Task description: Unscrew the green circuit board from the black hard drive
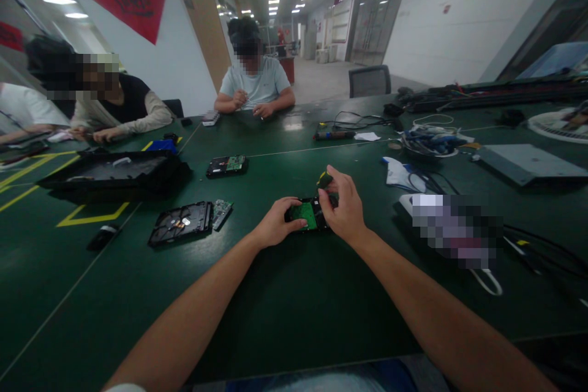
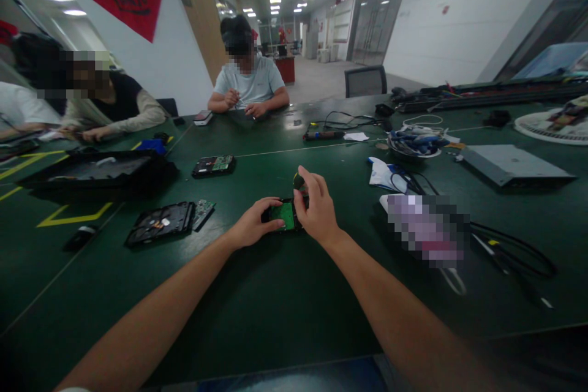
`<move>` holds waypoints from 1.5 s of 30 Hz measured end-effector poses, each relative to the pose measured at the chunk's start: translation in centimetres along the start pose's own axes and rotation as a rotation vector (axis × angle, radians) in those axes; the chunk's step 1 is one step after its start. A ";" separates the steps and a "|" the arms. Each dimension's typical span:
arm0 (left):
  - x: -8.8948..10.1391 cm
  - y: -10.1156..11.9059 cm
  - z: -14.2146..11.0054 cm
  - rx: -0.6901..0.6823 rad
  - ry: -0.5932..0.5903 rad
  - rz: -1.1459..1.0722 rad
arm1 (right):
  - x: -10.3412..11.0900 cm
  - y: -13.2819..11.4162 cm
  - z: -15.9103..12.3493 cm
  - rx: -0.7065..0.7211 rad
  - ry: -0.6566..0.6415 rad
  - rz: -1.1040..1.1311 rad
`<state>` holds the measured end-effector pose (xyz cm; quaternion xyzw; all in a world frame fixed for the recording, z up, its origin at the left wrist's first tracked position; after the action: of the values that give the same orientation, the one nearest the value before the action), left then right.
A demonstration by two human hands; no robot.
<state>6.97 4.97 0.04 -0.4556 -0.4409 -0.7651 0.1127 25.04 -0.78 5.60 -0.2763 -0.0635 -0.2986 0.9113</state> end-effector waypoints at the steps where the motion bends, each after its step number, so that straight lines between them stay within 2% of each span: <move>1: 0.0 0.0 0.0 0.001 -0.003 -0.001 | 0.0 0.0 0.0 -0.002 0.004 -0.005; 20: 0.0 0.0 -0.1 -0.003 0.010 0.004 | -0.3 0.3 -0.2 -0.004 -0.025 -0.012; 28: -0.1 -0.2 0.0 0.004 -0.005 -0.005 | 0.3 0.2 0.0 0.050 0.071 -0.237; 37: -0.2 -0.4 -0.1 0.001 -0.010 -0.002 | 0.4 0.3 0.1 -0.029 0.044 -0.121; 45: -0.3 -0.4 0.0 -0.011 0.002 -0.009 | 0.1 0.0 0.1 0.014 0.015 -0.086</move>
<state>6.91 5.18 -0.40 -0.4534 -0.4388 -0.7684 0.1071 25.16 -0.76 5.71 -0.2649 -0.0705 -0.3389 0.9000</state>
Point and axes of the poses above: each hand's wrist, its own z-axis towards the middle knuckle, its own x-axis out of the back of the hand, y = z × x, the point moved 6 cm from there along z, towards the middle knuckle, and after that the axes turned 9 degrees about z, right-handed, at the moved point
